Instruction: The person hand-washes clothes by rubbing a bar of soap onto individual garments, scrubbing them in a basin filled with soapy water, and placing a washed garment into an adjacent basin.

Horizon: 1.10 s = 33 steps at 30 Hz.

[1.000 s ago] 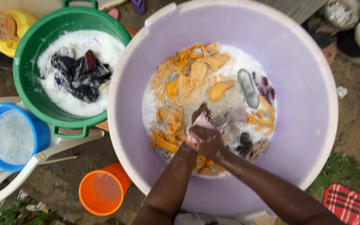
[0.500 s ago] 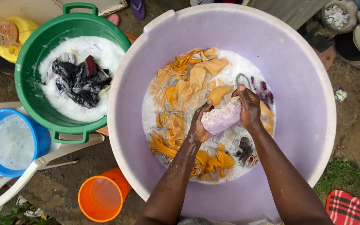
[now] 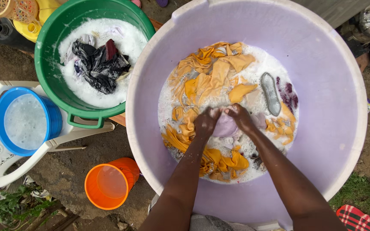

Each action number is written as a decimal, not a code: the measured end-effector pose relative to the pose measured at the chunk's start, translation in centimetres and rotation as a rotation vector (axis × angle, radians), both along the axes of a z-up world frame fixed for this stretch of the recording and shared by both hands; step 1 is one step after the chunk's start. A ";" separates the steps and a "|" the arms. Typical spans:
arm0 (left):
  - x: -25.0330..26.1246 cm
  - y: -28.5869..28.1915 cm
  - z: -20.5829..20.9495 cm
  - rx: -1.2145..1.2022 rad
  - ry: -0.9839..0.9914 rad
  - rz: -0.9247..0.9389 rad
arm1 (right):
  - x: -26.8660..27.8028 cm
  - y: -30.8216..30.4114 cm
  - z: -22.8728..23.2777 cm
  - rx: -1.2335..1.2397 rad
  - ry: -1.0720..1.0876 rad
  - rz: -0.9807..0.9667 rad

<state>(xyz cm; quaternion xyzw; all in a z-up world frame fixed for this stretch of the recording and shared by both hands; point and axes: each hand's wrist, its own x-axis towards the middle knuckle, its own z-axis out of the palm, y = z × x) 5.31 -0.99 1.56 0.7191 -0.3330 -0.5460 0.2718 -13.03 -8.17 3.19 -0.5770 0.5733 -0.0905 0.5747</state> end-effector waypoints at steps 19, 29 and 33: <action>-6.0 -1.3 -1.0 0.048 1.341 0.342 | 3.1 3.4 9.2 -0.615 0.100 -0.021; -7.5 -1.5 -0.8 0.018 1.359 0.325 | 1.4 0.5 9.9 -0.775 0.248 -0.054; -6.8 -0.2 -0.9 0.002 1.366 0.364 | 3.9 4.4 8.5 -1.256 0.301 0.117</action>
